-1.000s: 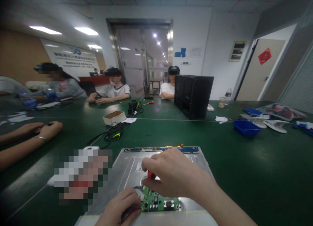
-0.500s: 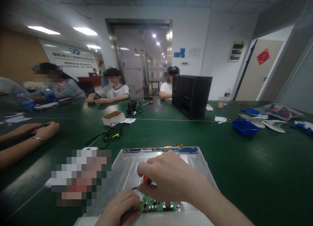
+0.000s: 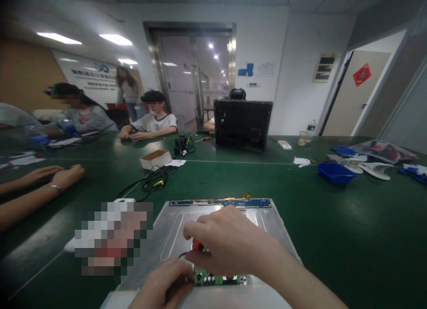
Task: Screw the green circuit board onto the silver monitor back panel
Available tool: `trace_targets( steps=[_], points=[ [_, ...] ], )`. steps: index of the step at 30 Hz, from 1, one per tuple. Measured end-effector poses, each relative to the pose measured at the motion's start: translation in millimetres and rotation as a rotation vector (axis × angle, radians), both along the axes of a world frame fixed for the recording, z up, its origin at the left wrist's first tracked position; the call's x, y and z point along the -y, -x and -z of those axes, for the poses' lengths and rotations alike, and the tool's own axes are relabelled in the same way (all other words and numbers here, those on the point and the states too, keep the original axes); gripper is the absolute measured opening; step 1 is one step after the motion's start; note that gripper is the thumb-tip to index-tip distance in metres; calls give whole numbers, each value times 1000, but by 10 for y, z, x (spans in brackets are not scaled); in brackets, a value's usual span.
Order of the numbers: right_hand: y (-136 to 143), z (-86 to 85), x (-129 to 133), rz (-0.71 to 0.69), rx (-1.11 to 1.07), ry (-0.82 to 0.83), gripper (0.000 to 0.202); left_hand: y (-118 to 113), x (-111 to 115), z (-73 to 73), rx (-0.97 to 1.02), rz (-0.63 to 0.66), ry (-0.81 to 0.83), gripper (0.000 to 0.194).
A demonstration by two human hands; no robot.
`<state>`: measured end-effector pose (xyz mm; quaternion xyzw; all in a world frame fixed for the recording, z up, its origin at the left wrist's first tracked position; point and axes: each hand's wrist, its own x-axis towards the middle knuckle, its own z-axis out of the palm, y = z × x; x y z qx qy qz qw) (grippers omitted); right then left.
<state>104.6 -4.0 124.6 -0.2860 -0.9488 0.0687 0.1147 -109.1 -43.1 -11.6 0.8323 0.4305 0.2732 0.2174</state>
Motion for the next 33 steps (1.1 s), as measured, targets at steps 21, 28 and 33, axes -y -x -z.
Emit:
trace_targets(
  steps=[21,28,33],
  points=[
    [37,29,-10,-37,-2,34,13,-15,39,-19,39,-46,62,17],
    [40,38,-15,-36,8,34,14,-16,29,-9,45,-35,79,17],
    [67,54,-11,-33,25,24,15,10,-2,61,40,-6,24,17]
  ],
)
